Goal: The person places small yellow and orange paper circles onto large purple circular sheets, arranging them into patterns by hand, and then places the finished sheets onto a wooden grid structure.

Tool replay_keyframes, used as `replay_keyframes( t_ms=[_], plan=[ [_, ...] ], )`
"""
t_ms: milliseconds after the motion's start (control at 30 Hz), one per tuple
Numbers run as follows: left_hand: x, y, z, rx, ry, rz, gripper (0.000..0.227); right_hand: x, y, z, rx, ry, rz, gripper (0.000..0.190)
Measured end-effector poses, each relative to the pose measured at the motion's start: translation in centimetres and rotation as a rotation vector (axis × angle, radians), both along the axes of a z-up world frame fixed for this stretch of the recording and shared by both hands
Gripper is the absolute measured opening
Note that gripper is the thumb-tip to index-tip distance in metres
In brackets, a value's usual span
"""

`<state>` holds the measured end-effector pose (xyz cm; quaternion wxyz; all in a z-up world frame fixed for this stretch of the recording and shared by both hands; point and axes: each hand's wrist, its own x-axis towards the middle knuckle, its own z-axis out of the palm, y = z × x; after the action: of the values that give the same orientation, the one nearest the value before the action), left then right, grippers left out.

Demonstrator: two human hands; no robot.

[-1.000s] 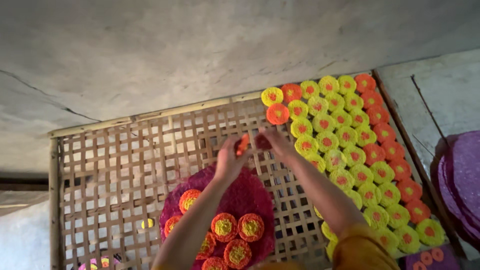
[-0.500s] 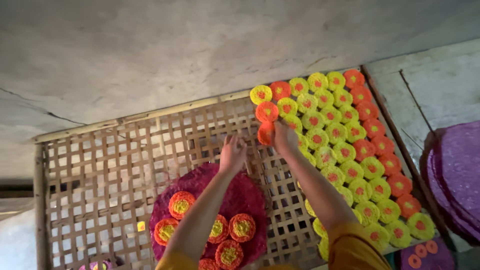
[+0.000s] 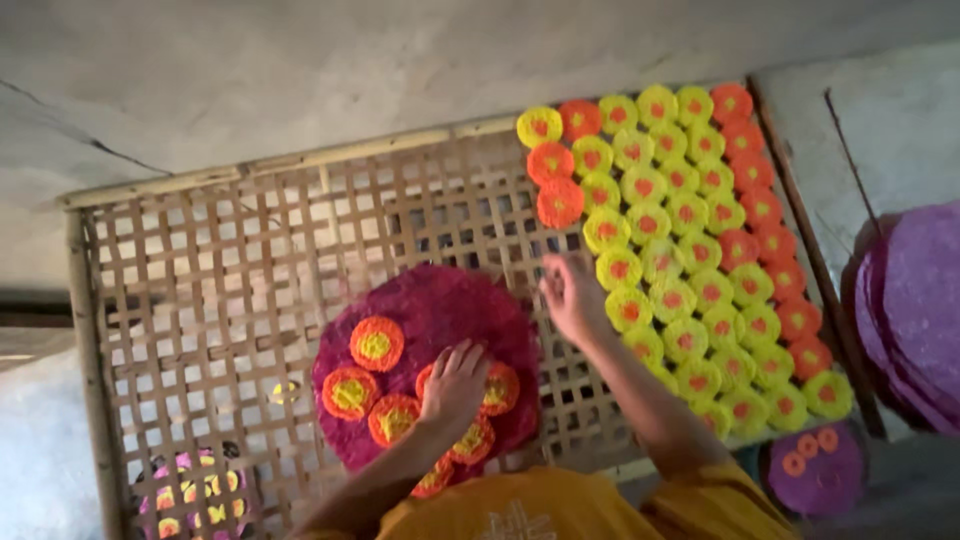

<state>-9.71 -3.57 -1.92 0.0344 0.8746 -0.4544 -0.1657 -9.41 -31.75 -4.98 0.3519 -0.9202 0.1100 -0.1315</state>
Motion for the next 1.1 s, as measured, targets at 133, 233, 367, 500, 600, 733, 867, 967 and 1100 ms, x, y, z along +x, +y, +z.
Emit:
replay_keyframes(
  t_ms=[133, 233, 367, 500, 600, 733, 867, 967, 1100],
  plan=[
    [-0.4, 0.0, 0.1, -0.037, 0.216, 0.123, 0.037, -13.1, 7.5, -5.5, 0.415, -0.054, 0.124, 0.022],
    [-0.2, -1.1, 0.6, 0.04, 0.13, -0.026, 0.043, -19.1, 10.5, -8.0, 1.473, 0.386, -0.091, 0.026],
    [0.5, -1.8, 0.8, 0.228, 0.16, -0.143, 0.038, -21.2, 13.0, -8.2, 1.304, 0.393, -0.263, 0.031],
    [-0.5, -2.0, 2.3, 0.091, 0.371, -0.059, 0.034, -20.4, 13.7, -6.8, 1.372, 0.303, -0.298, 0.032],
    [-3.0, -2.0, 4.4, -0.091, 0.724, 0.099, 0.04, -20.5, 13.3, -6.4, 1.653, 0.258, -0.419, 0.032],
    [-4.6, -0.8, 6.1, -0.234, 0.991, 0.256, 0.05, -21.5, 10.3, -6.4, 1.61, 0.26, -0.326, 0.025],
    [-1.4, 2.0, 4.9, -0.227, 0.373, 0.289, 0.054, -18.4, 2.8, -5.6, 1.284, 0.285, -0.273, 0.031],
    [-0.5, 4.4, 4.0, -0.12, 0.139, 0.26, 0.069, -11.2, -2.4, -5.7, 1.119, 0.001, -0.291, 0.034],
    [0.1, 5.5, 3.4, -0.028, 0.3, 0.439, 0.072, 0.3, -6.3, -7.0, 1.045, 0.048, -0.326, 0.036]
  ],
)
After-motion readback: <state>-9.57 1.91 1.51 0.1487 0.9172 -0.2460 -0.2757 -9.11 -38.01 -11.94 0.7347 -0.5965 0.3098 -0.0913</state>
